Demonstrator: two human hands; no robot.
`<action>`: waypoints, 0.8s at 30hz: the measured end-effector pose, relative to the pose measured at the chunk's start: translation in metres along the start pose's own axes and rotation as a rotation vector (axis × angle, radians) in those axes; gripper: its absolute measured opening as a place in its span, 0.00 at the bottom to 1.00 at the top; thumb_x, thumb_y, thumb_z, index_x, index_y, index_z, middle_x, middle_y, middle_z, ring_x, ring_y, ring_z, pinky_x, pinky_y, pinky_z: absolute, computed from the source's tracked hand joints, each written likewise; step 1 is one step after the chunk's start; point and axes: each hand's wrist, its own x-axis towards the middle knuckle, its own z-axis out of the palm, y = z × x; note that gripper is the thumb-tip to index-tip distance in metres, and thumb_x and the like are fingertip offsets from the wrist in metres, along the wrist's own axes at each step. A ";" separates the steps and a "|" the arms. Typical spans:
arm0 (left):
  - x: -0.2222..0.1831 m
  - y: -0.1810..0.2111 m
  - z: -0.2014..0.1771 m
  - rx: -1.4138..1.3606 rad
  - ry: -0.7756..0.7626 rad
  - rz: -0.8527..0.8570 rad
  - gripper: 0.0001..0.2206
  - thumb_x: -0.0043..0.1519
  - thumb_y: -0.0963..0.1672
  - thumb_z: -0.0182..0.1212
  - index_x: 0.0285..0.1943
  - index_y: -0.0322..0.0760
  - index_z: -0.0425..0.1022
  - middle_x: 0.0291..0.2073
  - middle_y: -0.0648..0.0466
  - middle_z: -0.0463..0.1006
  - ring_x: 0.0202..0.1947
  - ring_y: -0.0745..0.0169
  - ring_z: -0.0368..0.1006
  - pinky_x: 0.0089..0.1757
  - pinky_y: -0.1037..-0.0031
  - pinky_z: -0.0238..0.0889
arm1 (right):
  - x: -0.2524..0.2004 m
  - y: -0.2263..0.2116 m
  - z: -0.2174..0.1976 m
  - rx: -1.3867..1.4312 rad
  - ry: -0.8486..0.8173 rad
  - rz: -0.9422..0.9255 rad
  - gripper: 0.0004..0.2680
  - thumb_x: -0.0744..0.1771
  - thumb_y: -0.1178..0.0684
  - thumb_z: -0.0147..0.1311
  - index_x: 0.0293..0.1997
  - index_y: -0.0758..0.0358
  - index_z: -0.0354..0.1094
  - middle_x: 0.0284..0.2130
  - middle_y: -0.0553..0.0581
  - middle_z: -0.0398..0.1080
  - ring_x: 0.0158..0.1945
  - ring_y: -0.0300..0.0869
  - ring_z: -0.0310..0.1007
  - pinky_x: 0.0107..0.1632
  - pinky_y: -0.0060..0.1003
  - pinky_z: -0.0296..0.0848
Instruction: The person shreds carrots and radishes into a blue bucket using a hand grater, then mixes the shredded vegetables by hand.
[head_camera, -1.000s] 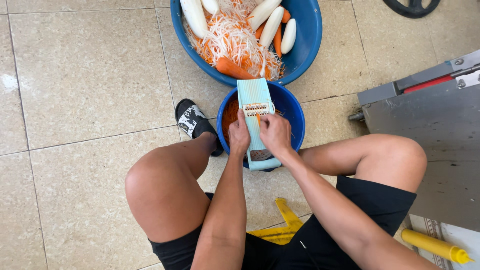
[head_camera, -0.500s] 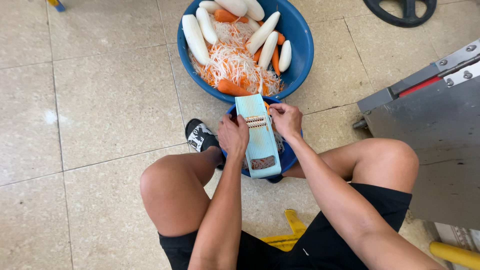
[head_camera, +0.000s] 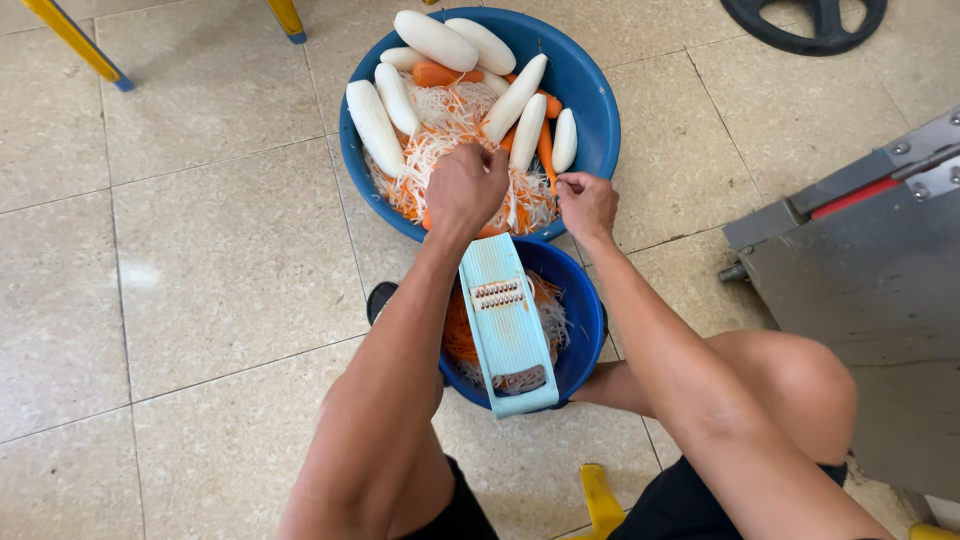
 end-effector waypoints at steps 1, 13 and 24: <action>0.005 -0.004 0.012 0.070 -0.016 0.039 0.16 0.61 0.52 0.59 0.39 0.37 0.83 0.28 0.38 0.82 0.31 0.39 0.80 0.38 0.54 0.70 | 0.013 0.012 0.004 -0.026 -0.005 0.011 0.05 0.65 0.53 0.62 0.42 0.60 0.80 0.29 0.57 0.80 0.29 0.39 0.80 0.37 0.35 0.77; 0.032 -0.018 0.020 0.097 -0.158 -0.027 0.15 0.65 0.51 0.57 0.53 0.41 0.76 0.17 0.44 0.78 0.23 0.40 0.78 0.31 0.52 0.68 | 0.139 0.153 0.126 -0.183 -0.100 0.260 0.09 0.64 0.48 0.60 0.44 0.56 0.81 0.39 0.60 0.79 0.44 0.48 0.81 0.51 0.39 0.77; 0.042 -0.023 0.007 0.071 -0.200 -0.078 0.15 0.63 0.49 0.60 0.56 0.41 0.75 0.21 0.51 0.82 0.20 0.49 0.79 0.27 0.59 0.70 | 0.203 0.127 0.221 -0.341 -0.254 0.554 0.28 0.57 0.41 0.72 0.57 0.67 0.67 0.52 0.65 0.73 0.57 0.55 0.73 0.57 0.46 0.71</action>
